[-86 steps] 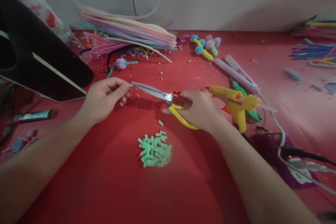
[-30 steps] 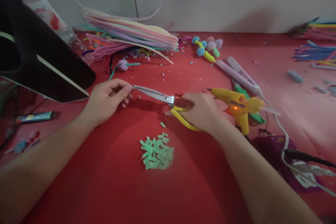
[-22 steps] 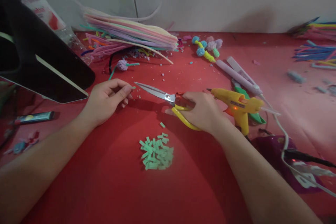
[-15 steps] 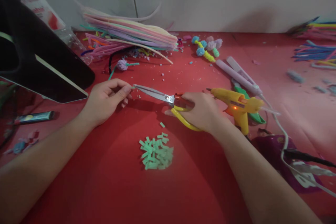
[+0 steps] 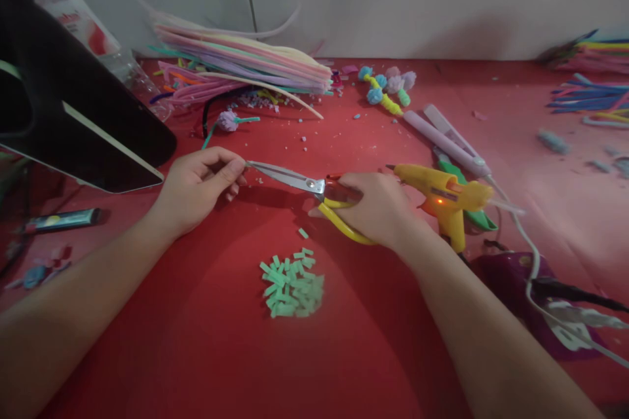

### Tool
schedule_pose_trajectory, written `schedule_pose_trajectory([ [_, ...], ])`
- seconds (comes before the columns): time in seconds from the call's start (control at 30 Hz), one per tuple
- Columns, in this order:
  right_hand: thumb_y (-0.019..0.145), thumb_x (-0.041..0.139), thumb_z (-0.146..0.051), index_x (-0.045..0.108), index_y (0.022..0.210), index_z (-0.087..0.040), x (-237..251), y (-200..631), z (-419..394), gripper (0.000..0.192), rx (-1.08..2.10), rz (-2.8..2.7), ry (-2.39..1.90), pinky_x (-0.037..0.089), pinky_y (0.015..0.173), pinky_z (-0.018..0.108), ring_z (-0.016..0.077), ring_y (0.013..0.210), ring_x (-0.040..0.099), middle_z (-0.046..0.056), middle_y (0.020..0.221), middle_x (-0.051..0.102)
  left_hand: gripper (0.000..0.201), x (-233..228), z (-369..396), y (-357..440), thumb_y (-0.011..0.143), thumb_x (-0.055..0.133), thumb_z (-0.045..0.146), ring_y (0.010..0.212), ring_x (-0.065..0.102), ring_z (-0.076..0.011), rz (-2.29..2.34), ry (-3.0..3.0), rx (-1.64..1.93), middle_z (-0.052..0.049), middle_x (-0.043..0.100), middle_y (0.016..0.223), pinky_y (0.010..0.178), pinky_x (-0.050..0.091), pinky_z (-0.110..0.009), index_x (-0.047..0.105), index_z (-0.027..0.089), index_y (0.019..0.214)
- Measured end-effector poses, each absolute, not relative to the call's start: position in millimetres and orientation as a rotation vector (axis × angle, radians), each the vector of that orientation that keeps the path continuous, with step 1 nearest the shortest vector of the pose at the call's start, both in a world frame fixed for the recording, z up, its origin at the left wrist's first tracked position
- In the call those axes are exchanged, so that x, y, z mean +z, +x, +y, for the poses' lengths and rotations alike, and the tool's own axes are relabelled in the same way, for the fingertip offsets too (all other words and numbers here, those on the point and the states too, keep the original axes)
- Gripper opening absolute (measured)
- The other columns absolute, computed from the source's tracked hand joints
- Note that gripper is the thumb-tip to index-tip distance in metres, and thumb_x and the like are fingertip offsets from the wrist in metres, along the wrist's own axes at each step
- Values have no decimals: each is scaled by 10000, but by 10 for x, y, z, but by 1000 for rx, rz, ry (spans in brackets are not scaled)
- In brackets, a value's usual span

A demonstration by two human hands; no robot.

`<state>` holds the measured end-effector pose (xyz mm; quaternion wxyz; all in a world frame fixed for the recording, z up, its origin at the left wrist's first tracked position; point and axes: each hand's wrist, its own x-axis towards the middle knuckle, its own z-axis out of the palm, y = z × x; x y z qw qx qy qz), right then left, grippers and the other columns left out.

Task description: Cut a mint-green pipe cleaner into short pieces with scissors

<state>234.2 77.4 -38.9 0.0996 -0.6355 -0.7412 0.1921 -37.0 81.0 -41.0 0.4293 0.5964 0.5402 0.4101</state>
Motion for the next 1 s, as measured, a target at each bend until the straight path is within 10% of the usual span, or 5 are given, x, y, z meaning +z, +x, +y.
schedule_pose_trajectory([
  [1.0,654,608,-813,410,602,-223,-402,2340,766,624,560,-2186,-1850,267,537,300,119,558,301,-30,549,357,260,-429,797,-391,949,578,364,497,514,-52,1308,1524,989,14,609,654,440,399,-153,638,177,779],
])
